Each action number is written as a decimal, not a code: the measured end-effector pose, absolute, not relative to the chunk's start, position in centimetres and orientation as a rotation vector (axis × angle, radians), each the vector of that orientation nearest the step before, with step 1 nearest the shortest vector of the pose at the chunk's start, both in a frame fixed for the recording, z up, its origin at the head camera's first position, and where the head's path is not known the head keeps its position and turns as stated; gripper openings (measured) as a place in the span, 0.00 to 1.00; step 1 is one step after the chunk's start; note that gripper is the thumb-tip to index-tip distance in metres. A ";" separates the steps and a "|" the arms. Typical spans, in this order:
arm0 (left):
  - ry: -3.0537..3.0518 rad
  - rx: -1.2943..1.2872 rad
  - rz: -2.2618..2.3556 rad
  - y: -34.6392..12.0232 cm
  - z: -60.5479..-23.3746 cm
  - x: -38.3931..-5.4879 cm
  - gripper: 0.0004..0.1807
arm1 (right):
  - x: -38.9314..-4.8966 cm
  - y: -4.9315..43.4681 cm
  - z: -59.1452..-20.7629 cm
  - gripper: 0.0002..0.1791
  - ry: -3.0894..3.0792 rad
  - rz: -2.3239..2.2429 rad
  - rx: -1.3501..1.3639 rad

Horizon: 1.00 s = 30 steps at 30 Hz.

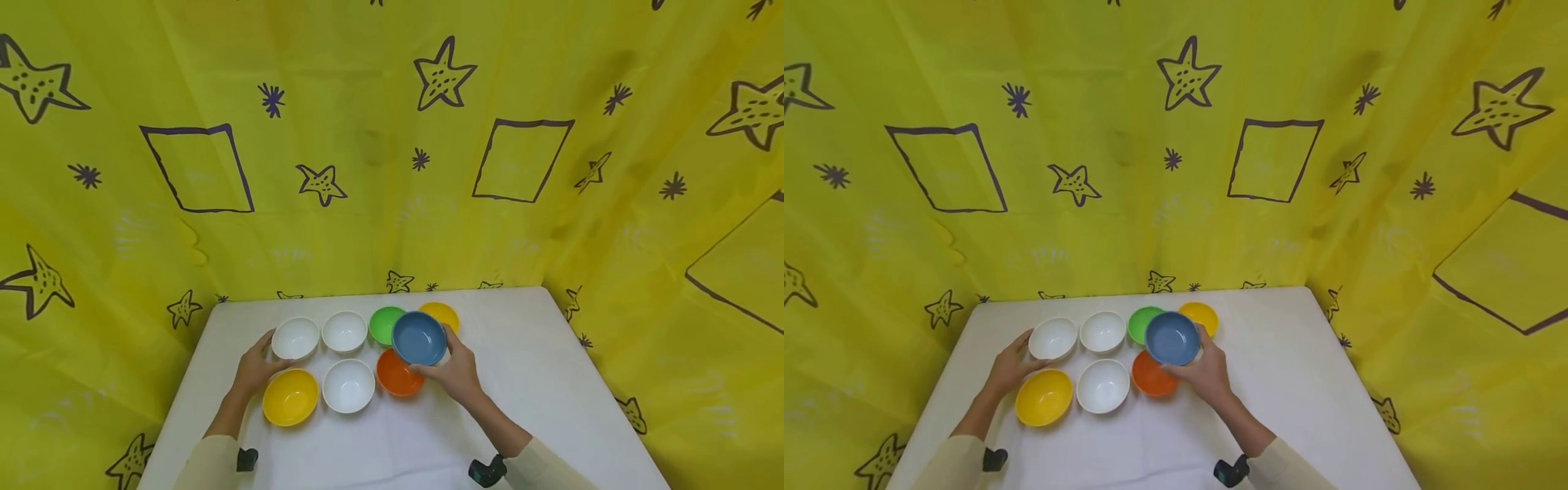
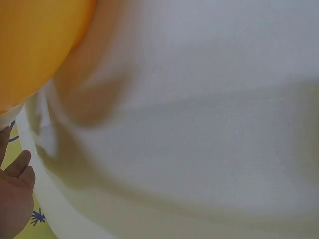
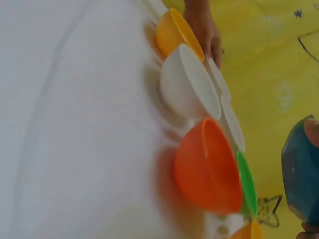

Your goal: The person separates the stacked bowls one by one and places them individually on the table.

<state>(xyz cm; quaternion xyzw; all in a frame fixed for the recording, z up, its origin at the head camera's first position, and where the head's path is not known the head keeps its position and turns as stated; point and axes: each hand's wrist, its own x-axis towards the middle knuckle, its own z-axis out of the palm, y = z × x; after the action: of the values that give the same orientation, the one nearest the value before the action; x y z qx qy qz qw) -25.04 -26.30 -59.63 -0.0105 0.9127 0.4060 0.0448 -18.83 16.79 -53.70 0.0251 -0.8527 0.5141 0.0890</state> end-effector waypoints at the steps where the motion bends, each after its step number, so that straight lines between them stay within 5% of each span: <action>1: 2.795 -0.026 1.232 -26.3 -59.6 -25.0 0.54 | -18.6 17.4 -54.0 0.60 -2.527 1.515 0.062; 30: 2.804 -0.010 1.214 -26.3 -60.0 -25.1 0.56 | -15.7 23.4 -61.8 0.56 -2.645 1.277 -0.222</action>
<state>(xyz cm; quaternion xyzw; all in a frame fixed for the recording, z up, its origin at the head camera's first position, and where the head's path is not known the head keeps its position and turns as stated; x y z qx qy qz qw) -25.14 -26.32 -59.98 -0.0031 0.9168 0.3970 0.0429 -15.71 23.36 -61.83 -0.0749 -0.8937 0.4314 0.0980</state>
